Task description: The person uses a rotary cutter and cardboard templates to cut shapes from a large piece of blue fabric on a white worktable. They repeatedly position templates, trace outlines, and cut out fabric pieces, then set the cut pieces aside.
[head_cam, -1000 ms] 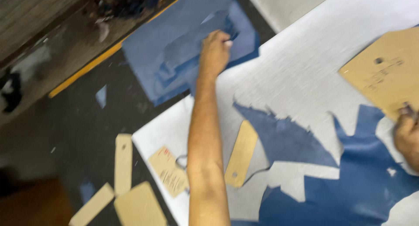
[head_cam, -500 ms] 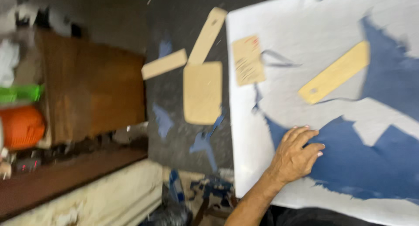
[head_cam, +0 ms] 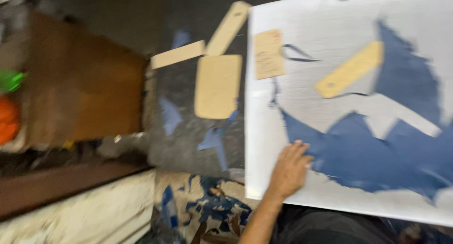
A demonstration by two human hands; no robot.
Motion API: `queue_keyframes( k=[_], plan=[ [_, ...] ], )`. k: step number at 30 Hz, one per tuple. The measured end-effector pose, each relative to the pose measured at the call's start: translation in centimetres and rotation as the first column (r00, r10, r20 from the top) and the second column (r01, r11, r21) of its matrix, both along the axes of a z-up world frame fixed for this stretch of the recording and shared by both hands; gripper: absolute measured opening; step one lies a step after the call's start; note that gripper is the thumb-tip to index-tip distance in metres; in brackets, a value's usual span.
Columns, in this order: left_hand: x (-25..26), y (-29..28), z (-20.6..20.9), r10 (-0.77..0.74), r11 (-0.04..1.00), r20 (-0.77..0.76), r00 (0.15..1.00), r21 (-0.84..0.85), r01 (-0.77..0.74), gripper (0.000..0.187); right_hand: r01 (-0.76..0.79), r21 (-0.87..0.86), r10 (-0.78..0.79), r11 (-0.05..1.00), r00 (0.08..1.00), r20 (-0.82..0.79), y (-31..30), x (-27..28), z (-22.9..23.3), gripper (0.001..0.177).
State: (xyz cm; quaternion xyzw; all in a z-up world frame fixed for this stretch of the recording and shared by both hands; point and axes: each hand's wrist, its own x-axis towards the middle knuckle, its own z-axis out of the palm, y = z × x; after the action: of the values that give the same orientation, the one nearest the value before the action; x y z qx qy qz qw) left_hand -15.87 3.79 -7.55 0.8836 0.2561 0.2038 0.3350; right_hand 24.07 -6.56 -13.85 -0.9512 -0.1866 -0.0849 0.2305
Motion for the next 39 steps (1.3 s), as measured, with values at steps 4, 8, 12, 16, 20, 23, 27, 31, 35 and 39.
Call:
queue_keyframes(
  k=[4, 8, 12, 16, 20, 23, 27, 31, 35, 39],
  plan=[
    [1.4, 0.6, 0.2, 0.096, 0.993, 0.048, 0.994, 0.061, -0.098, 0.020, 0.083, -0.077, -0.078, 0.994, 0.995, 0.068, -4.8, 5.6, 2.2, 0.051],
    [5.1, 2.5, 1.2, 0.174, 0.983, 0.077, 0.982, 0.044, -0.178, 0.020, 0.151, -0.155, -0.135, 0.976, 0.985, 0.108, -8.9, 9.9, 3.7, 0.053],
    [10.7, 3.1, 3.1, 0.010, 0.997, 0.092, 0.996, 0.076, -0.017, 0.022, 0.224, -0.125, -0.183, 0.967, 0.944, 0.274, -10.5, 11.4, 4.3, 0.055],
    [15.4, 2.3, 3.2, -0.113, 0.984, 0.049, 0.992, 0.147, 0.105, 0.026, 0.265, -0.029, -0.262, 0.964, 0.961, 0.084, -9.8, 10.7, 4.9, 0.044],
    [17.7, 2.0, 1.8, -0.016, 0.967, -0.138, 0.990, 0.252, 0.051, 0.037, 0.220, -0.026, -0.219, 0.975, 0.975, 0.047, -9.6, 10.0, 7.3, 0.034],
    [17.0, 3.0, -0.3, 0.110, 0.946, -0.373, 0.921, 0.324, 0.018, 0.052, 0.231, 0.011, -0.229, 0.973, 0.970, -0.077, -8.3, 9.3, 8.3, 0.033],
    [17.0, 4.5, -4.6, 0.230, 0.950, -0.507, 0.831, 0.303, -0.078, 0.070, 0.110, 0.101, -0.097, 0.989, 0.987, -0.125, -10.7, 10.0, 9.2, 0.032],
    [15.6, 6.8, -7.4, 0.239, 0.960, -0.505, 0.830, 0.254, -0.122, 0.064, -0.353, 0.107, 0.342, 0.930, 0.934, 0.106, -10.9, 8.7, 7.9, 0.020],
    [15.6, 8.9, -10.3, 0.214, 0.972, -0.401, 0.891, 0.177, -0.153, 0.054, -0.514, 0.211, 0.485, 0.831, 0.857, 0.177, -12.3, 8.5, 8.3, 0.023],
    [16.0, 14.1, -9.4, 0.264, 0.964, -0.422, 0.867, 0.135, -0.228, 0.059, -0.362, 0.464, 0.440, 0.808, 0.896, -0.067, -11.8, 9.7, 9.3, 0.026]
  ],
)
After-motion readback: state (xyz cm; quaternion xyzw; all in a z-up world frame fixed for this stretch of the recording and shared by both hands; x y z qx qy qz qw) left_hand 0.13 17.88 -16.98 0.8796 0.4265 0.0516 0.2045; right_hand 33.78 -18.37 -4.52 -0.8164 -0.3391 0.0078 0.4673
